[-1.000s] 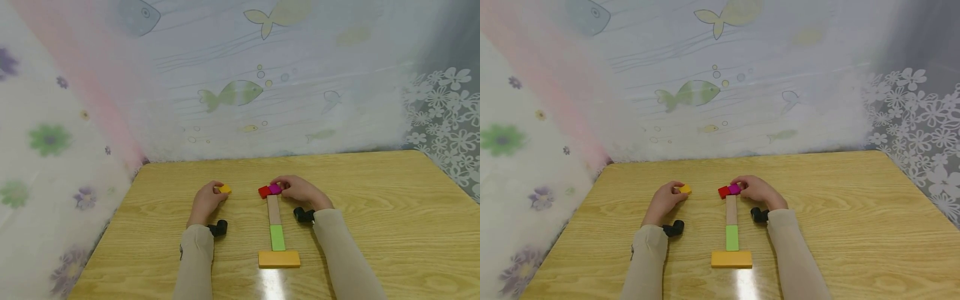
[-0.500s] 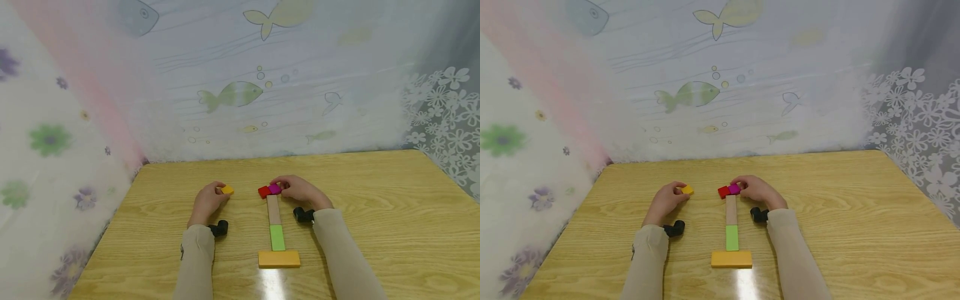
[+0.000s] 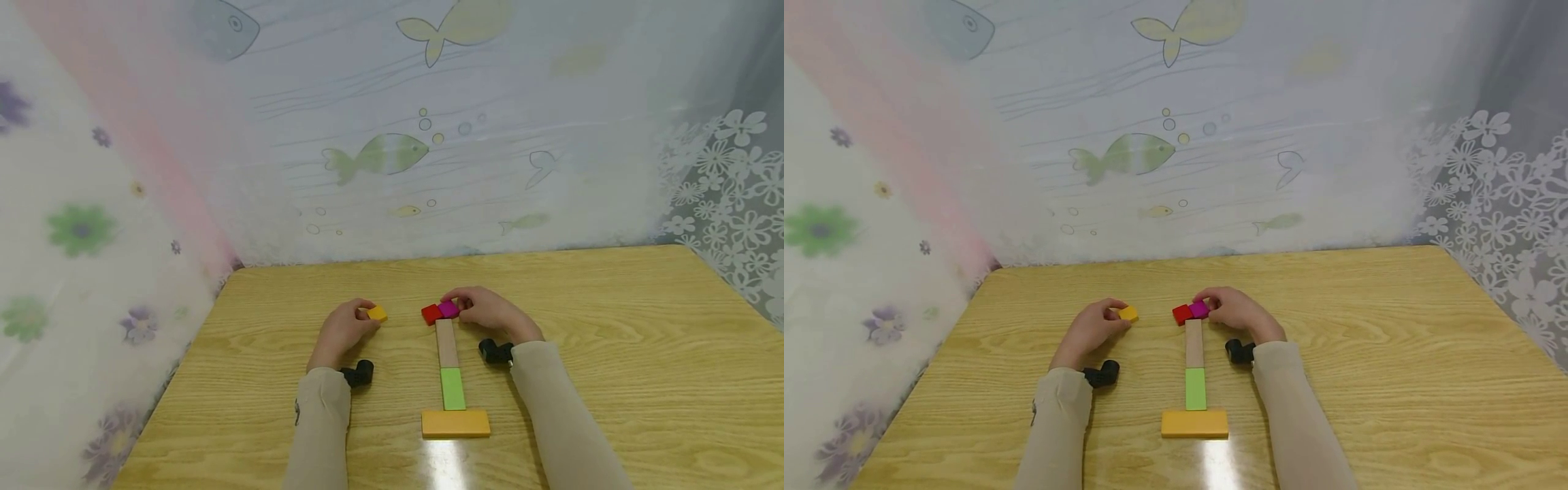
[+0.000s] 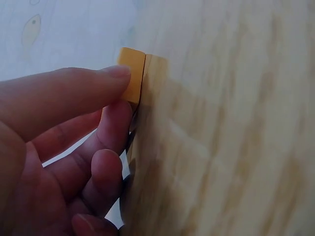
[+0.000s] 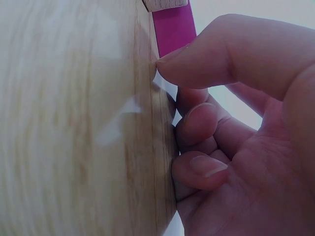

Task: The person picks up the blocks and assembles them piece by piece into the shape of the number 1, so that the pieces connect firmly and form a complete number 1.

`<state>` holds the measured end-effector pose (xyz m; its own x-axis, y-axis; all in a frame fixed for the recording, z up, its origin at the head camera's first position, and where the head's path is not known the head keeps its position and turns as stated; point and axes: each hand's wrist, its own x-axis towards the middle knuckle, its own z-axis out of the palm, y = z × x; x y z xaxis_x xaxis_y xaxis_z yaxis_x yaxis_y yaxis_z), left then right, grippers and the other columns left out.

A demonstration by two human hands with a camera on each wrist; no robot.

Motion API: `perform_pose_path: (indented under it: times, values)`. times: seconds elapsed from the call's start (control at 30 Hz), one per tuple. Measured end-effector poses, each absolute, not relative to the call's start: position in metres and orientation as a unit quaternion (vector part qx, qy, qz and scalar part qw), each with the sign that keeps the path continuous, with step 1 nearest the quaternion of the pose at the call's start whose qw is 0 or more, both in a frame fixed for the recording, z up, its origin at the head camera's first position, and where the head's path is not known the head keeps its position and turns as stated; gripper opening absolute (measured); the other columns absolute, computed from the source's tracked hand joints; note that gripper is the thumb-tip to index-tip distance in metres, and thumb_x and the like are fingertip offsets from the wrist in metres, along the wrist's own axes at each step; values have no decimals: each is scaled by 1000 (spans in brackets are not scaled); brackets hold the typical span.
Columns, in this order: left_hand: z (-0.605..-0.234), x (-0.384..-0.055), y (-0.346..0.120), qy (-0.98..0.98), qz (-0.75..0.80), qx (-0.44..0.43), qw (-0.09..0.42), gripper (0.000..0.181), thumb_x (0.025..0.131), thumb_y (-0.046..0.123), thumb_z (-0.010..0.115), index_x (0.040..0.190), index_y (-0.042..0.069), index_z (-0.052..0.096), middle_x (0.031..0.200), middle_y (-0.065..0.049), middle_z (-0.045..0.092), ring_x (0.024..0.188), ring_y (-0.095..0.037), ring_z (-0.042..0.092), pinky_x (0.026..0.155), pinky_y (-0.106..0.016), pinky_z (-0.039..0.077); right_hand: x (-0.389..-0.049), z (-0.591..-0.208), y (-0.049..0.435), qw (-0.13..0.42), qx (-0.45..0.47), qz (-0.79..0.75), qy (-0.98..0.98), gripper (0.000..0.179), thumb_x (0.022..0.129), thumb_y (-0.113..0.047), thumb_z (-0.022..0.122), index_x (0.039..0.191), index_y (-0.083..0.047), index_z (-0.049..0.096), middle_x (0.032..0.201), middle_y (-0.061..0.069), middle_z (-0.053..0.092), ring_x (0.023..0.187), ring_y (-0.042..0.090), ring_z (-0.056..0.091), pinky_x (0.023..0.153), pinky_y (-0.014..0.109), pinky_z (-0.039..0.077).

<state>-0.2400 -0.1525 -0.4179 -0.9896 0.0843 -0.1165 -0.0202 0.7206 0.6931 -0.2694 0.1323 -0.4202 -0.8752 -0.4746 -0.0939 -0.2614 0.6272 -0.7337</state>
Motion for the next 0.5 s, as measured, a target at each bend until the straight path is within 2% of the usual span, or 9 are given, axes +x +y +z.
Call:
perform_pose_path:
  times: [0.3, 0.5]
  values:
    - [-417, -239, -152, 919, 387, 18, 73, 34, 82, 25, 65, 114, 18, 59, 92, 2, 58, 78, -15, 52, 74, -34, 42, -269, -421, 133, 148, -208, -379, 890, 40, 81, 0, 50, 119, -15, 55, 80, 5, 47, 66, 18, 39, 59, 31, 32]
    - [-415, -238, -150, 912, 402, 17, 82, 33, 82, 24, 65, 114, 18, 59, 93, 1, 58, 75, -15, 52, 70, -31, 42, -269, -420, 132, 149, -210, -385, 887, 40, 81, 0, 50, 118, -14, 55, 80, 5, 47, 66, 17, 38, 59, 31, 31]
